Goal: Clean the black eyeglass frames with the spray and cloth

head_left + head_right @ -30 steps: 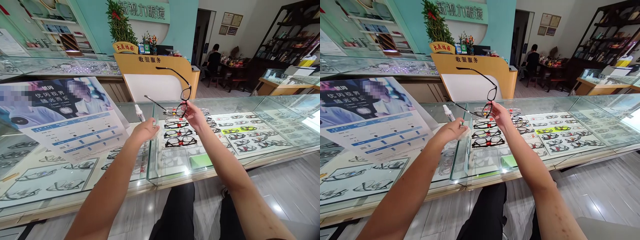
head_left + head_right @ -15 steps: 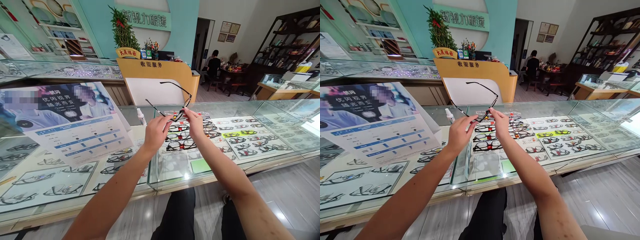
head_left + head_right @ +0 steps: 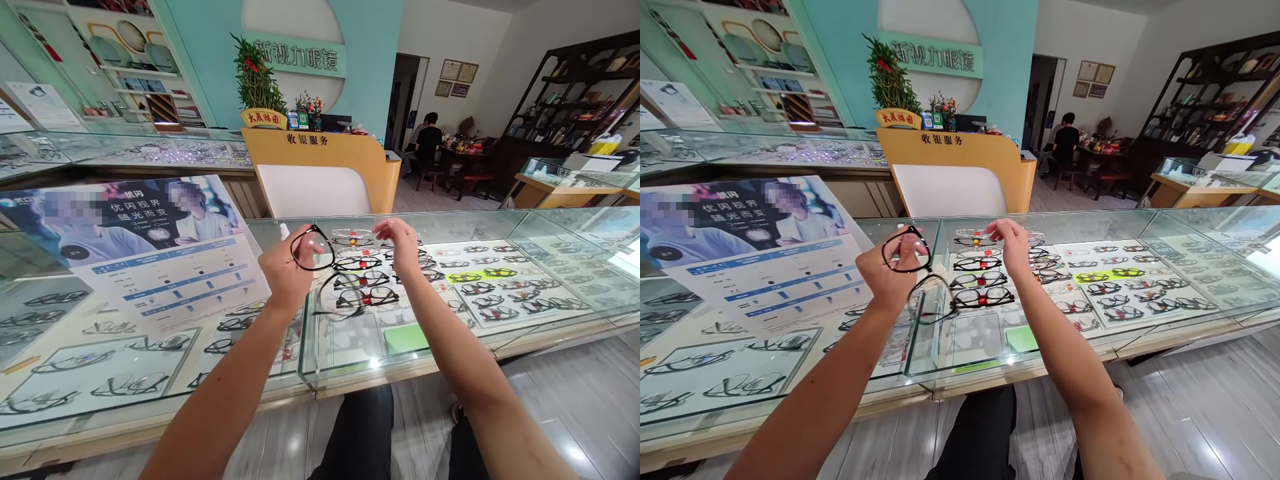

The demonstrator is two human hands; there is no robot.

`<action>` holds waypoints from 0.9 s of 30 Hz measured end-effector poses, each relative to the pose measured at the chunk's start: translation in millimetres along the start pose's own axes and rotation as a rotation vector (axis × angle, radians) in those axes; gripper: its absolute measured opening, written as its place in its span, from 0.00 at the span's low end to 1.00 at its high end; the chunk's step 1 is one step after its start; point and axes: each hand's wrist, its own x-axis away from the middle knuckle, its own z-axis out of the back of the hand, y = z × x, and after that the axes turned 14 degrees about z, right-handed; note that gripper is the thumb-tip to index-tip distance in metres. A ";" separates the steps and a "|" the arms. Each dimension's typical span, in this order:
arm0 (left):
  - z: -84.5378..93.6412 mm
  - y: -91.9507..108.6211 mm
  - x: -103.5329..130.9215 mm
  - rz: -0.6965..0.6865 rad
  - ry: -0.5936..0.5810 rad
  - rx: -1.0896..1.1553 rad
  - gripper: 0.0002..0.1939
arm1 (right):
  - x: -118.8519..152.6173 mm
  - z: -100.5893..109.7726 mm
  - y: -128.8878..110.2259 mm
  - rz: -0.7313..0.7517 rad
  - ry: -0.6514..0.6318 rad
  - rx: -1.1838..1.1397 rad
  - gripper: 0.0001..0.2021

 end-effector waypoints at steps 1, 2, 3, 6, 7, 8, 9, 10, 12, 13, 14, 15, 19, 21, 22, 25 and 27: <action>-0.6 0.8 -1.1 0.004 0.026 0.006 0.24 | 2.8 -3.2 -0.8 -0.035 -0.090 -0.058 0.19; -1.0 1.9 -2.5 0.015 0.047 0.018 0.25 | 5.5 -6.7 -1.4 -0.072 -0.170 -0.121 0.21; -1.3 3.5 -4.0 0.036 0.062 0.039 0.25 | 7.8 -9.8 -1.5 -0.110 -0.230 -0.181 0.23; -0.7 9.5 -9.2 0.131 0.100 0.098 0.25 | 10.5 -14.8 1.5 -0.186 -0.262 -0.291 0.28; -0.1 11.2 -11.1 0.169 0.106 0.104 0.24 | 10.2 -14.7 3.5 -0.190 -0.246 -0.293 0.28; 0.6 12.4 -13.0 0.203 0.113 0.108 0.23 | 9.9 -14.0 5.6 -0.182 -0.231 -0.279 0.28; 1.4 13.1 -14.9 0.231 0.119 0.110 0.22 | 9.9 -13.0 7.5 -0.159 -0.218 -0.251 0.26; 2.1 13.3 -16.7 0.253 0.124 0.113 0.21 | 10.6 -12.1 9.0 -0.124 -0.212 -0.216 0.24; 3.1 12.5 -19.9 0.279 0.136 0.126 0.21 | 15.0 -11.9 9.8 -0.031 -0.227 -0.154 0.20; 3.3 11.6 -21.0 0.287 0.141 0.134 0.21 | 18.7 -12.9 9.1 0.022 -0.247 -0.134 0.19; 3.4 10.7 -21.8 0.295 0.141 0.145 0.21 | 23.1 -14.6 7.9 0.076 -0.268 -0.112 0.18; 3.4 9.6 -22.2 0.306 0.137 0.157 0.21 | 27.9 -16.9 6.5 0.132 -0.278 -0.077 0.17; 2.4 4.0 -21.8 0.317 0.122 0.170 0.26 | 41.1 -26.0 4.3 0.318 -0.174 0.167 0.13; 2.1 -0.4 -22.3 0.259 0.110 0.136 0.26 | 41.0 -27.1 6.5 0.353 -0.106 0.238 0.15; 2.1 -3.1 -23.2 0.201 0.112 0.106 0.24 | 39.6 -26.6 8.1 0.359 -0.072 0.251 0.15; 1.5 -11.3 -27.1 -0.040 0.187 -0.022 0.17 | 33.5 -22.2 12.6 0.379 0.057 0.257 0.15; 0.1 -15.6 -28.8 -0.164 0.229 -0.080 0.13 | 30.8 -18.9 14.1 0.414 0.118 0.271 0.14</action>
